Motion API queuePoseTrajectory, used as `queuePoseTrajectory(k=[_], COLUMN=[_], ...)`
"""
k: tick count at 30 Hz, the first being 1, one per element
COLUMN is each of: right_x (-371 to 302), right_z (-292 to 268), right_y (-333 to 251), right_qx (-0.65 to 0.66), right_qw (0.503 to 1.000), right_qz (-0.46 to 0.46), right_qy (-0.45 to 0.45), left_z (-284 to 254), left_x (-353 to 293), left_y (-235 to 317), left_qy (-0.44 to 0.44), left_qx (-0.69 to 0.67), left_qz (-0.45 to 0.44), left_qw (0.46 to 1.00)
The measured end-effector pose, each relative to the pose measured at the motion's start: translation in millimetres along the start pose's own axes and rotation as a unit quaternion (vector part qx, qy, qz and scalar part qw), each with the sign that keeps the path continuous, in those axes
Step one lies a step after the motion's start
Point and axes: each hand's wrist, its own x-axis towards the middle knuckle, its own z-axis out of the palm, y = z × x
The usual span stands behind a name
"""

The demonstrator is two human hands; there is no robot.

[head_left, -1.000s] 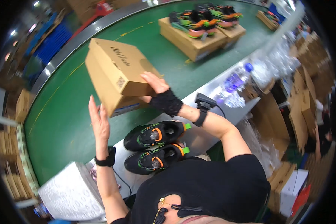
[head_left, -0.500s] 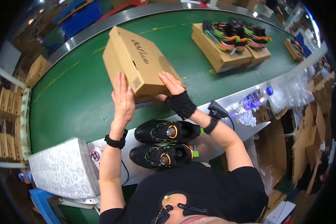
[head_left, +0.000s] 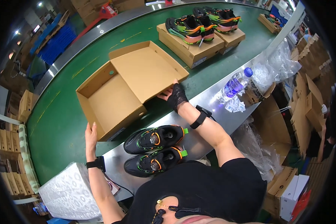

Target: Packing pairs of shoes into shoeboxes along a conveyor belt in a factory setting.

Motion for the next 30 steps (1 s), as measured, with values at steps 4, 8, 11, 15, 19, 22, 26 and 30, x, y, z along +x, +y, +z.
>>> queuePoseTrajectory(k=[4,8,11,15,19,22,26,30], right_x=[10,7,-28,-66,-121,-132,-103,-89], right_z=[-47,-67,-65,-88,-95,-102,-125,-124], right_y=[-54,-87,-76,-62,-88,-120,-156,-162], right_qx=[0.019,0.003,-0.156,-0.335,-0.479,-0.431,-0.408,-0.440], right_qw=[0.996,0.984,0.951,0.792,0.620,0.531,0.575,0.645], right_qz=[-0.089,-0.170,-0.264,-0.509,-0.603,-0.681,-0.660,-0.593], right_qy=[-0.010,0.059,0.041,0.029,0.151,0.262,0.260,0.198], left_z=[62,103,126,139,121,95,78,80], left_x=[8,14,18,12,20,4,-35,-40], left_y=[42,71,65,77,57,51,61,58], left_qy=[-0.141,-0.236,-0.214,-0.187,-0.171,-0.151,-0.199,-0.204], left_qx=[0.066,0.045,0.096,0.108,0.117,0.073,-0.070,-0.088], left_qz=[0.077,0.089,0.170,0.159,0.181,0.020,-0.060,-0.072], left_qw=[0.985,0.967,0.957,0.963,0.961,0.986,0.976,0.972])
